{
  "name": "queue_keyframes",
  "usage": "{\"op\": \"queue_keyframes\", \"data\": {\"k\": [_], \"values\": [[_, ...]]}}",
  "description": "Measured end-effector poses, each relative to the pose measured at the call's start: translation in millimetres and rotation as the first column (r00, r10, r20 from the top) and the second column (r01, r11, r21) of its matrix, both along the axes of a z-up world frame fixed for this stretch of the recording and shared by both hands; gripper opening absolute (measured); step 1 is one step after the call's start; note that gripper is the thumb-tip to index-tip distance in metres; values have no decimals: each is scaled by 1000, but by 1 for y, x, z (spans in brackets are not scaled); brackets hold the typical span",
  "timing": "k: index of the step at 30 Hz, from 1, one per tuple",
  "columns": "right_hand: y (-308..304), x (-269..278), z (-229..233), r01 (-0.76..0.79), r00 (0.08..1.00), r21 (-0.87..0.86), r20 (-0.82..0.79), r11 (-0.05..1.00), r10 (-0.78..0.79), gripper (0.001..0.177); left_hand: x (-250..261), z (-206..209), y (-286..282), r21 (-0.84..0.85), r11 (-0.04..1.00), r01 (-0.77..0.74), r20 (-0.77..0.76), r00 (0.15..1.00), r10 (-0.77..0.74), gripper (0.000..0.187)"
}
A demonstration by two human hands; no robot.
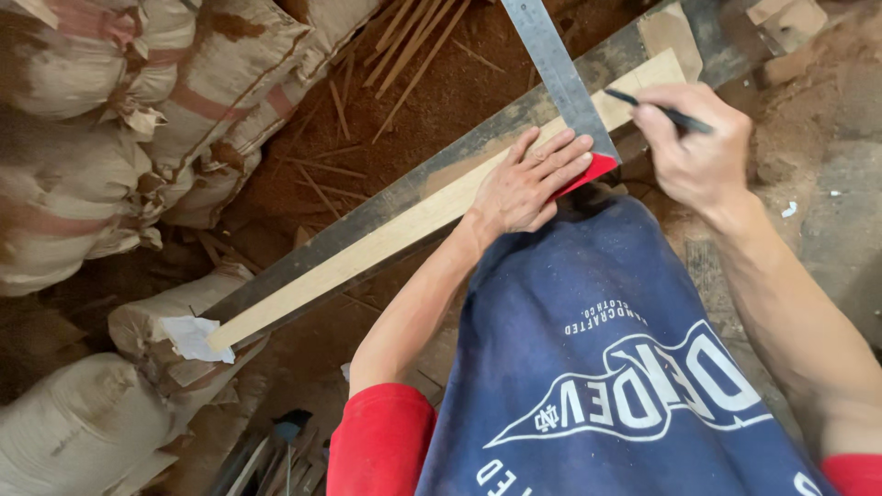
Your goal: The person measures and marks a long wooden plank using a tape measure, a try square, and a pencil. They repeatedly align the tools and draw lines on the wood to prepare it for cutting.
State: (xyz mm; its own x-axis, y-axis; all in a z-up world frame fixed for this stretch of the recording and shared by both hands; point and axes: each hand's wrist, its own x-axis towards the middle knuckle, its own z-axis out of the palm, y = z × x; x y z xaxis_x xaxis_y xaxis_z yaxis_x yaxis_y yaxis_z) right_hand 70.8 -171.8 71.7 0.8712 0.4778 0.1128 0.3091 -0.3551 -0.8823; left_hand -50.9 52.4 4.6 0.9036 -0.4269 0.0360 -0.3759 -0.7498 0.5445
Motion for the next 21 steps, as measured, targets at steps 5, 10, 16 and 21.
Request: {"op": "queue_keyframes", "data": {"k": [5,10,16,21], "values": [[-13,-10,-5,-75,996,-104,29,992,79,10,2,1,1,5,1000,-17,30,999,16,87],[-33,-22,-27,53,931,-194,-345,979,-119,19,2,0,-2,45,999,-5,2,1000,5,88],[-9,-35,-85,221,778,107,-618,969,-109,44,-12,0,11,36,920,-390,88,918,386,111],[-96,14,-68,395,853,-5,-369,919,-369,35,-65,-13,7,353,779,-519,-220,763,608,64]]}}
